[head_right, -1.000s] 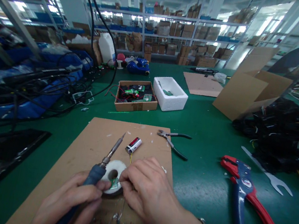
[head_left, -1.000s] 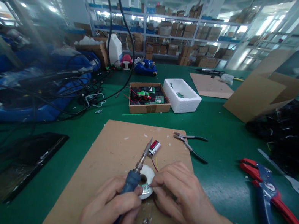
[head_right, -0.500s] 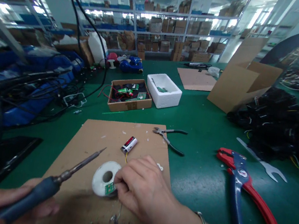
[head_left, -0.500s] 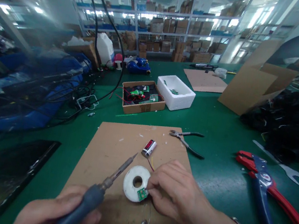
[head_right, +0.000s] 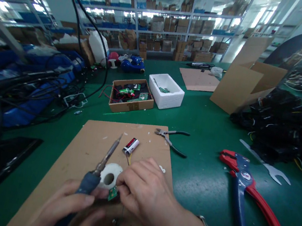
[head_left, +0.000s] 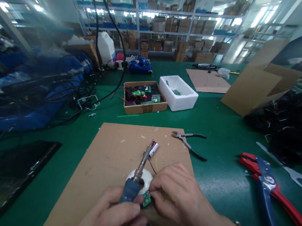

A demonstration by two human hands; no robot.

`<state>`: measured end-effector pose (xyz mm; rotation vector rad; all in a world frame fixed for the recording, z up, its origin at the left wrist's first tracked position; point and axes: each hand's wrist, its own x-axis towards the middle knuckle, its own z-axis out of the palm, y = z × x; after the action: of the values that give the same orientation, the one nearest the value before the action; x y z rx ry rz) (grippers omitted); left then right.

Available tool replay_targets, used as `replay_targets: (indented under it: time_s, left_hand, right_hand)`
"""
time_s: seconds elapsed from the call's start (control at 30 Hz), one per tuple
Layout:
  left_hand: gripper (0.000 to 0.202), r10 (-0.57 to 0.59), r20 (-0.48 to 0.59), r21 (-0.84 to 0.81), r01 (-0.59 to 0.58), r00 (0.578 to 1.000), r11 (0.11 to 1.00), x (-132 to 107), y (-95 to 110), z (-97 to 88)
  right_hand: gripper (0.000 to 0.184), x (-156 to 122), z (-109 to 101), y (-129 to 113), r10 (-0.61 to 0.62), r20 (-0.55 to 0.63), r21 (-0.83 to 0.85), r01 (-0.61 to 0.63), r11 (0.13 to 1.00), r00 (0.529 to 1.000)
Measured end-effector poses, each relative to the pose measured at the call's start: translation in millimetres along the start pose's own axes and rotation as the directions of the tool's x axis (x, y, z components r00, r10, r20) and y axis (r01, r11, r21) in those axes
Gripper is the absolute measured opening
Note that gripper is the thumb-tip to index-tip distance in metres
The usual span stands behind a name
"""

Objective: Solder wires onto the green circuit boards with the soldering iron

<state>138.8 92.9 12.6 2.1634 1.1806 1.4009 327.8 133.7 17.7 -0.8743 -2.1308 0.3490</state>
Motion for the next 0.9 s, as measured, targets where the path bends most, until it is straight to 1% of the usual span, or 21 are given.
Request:
replay_targets:
  time_s: [0.13, 0.27, 0.47, 0.6, 0.67, 0.8, 0.9]
  left_hand:
    - [0.025, 0.042, -0.005, 0.056, -0.042, 0.999, 0.998, 6.2, 2.0, 9.5]
    - [0.025, 0.035, -0.009, 0.041, -0.035, 0.999, 0.999, 8.7, 2.9, 9.7]
    - [0.026, 0.014, 0.001, 0.020, -0.014, 1.000, 1.000, 7.7, 1.7, 9.6]
    - [0.027, 0.018, 0.008, 0.033, -0.018, 1.000, 0.999, 5.4, 0.9, 9.5]
    - [0.027, 0.015, 0.011, 0.041, -0.015, 1.000, 0.999, 4.6, 1.1, 9.1]
    - [0.026, 0.028, 0.000, 0.020, -0.028, 1.000, 0.999, 4.7, 0.8, 8.8]
    - [0.027, 0.050, 0.003, 0.045, -0.050, 0.999, 0.998, 5.4, -0.5, 9.1]
  right_hand:
    - [0.012, 0.3, -2.5, -2.1, 0.017, 0.002, -0.016, -0.017, 1.000, 1.000]
    - [0.011, -0.2, -3.7, -3.9, 0.052, 0.024, -0.022, -0.051, 0.998, 0.998]
    - [0.011, 0.6, -1.9, -7.0, -0.021, -0.052, -0.061, 0.018, 0.998, 0.998]
    - [0.012, -1.5, -2.0, -10.3, -0.036, -0.120, -0.102, 0.024, 0.994, 0.992]
    - [0.012, -4.4, -1.4, -9.6, -0.057, -0.096, -0.097, 0.047, 0.994, 0.994]
    - [0.007, -8.7, 0.6, -4.9, -0.094, 0.028, -0.073, 0.095, 0.993, 0.995]
    - [0.009, -7.7, 0.7, -3.9, -0.075, 0.029, -0.099, 0.078, 0.992, 0.997]
